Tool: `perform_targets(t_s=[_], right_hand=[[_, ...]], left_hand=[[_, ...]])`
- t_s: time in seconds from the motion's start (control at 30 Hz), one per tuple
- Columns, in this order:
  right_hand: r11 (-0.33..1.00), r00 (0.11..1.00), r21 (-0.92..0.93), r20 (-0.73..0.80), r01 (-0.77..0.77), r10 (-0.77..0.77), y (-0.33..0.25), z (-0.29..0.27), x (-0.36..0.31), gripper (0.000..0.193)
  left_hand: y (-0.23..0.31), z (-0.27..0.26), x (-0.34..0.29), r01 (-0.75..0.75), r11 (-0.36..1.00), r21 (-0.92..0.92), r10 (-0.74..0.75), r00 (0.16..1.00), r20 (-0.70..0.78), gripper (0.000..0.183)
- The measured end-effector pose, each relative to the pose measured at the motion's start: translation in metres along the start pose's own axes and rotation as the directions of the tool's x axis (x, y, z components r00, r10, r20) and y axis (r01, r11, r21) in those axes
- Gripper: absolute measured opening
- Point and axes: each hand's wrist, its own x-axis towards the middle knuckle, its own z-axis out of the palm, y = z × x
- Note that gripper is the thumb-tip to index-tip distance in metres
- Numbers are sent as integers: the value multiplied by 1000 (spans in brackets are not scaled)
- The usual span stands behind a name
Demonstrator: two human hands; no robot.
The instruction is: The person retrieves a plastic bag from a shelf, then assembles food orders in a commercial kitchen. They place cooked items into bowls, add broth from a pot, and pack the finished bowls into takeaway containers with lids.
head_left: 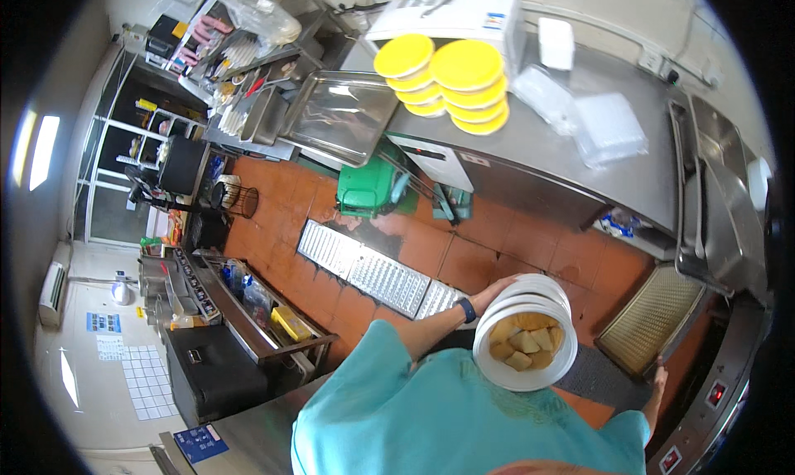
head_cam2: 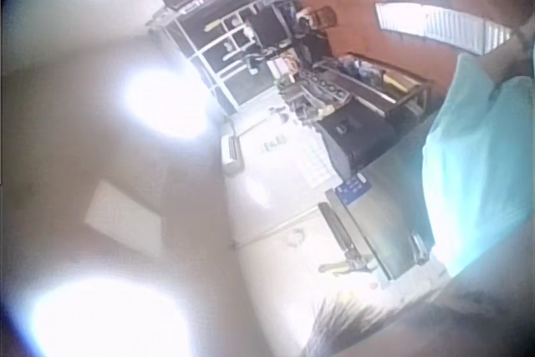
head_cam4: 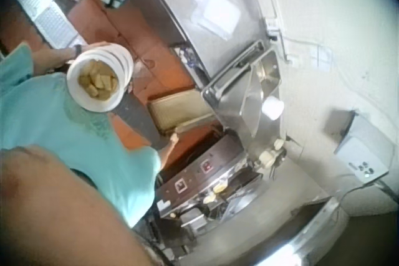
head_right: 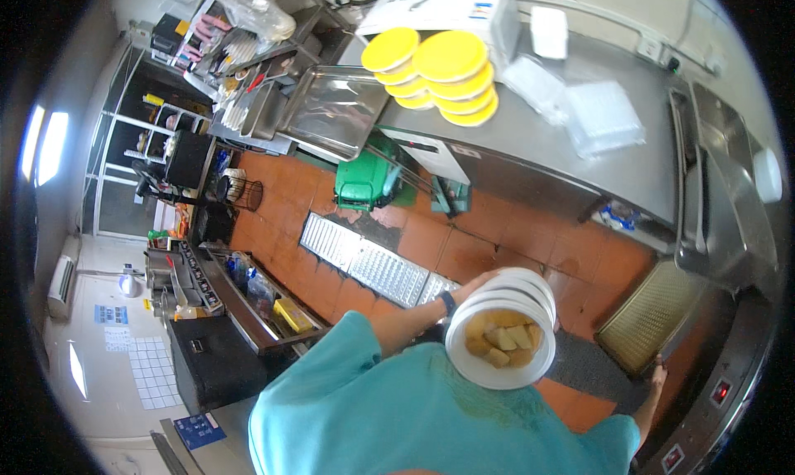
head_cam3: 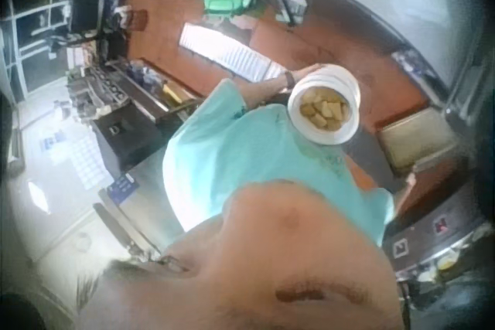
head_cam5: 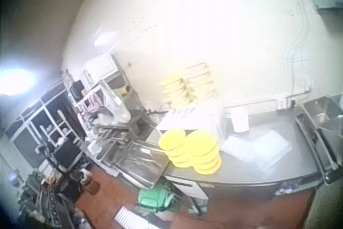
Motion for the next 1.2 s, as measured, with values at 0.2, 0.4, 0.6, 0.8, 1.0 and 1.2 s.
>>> perform_targets(t_s=[0.2,0.4,0.6,0.8,1.0,1.2], right_hand=[[746,724,438,258,502,-640,-380,116,-272,56],[620,192,707,593,341,-782,-626,226,-493,73],[678,51,704,685,210,-727,-758,360,-536,76],[870,264,435,889,-231,-374,-868,470,-577,62],[673,365,677,733,-298,-574,-1032,570,-559,56],[587,479,779,610,-219,-631,-1150,663,-535,58]], left_hand=[[44,-90,-81,-49,946,-322,-21,977,-212,49],[85,-173,-175,-382,895,-228,189,789,-584,54],[198,-293,-241,-576,788,-217,268,638,-722,53],[365,-437,-266,-306,946,107,303,713,-633,62],[527,-577,-184,-464,879,-111,350,784,-512,53],[636,-703,-79,-385,921,-52,312,813,-492,61]])
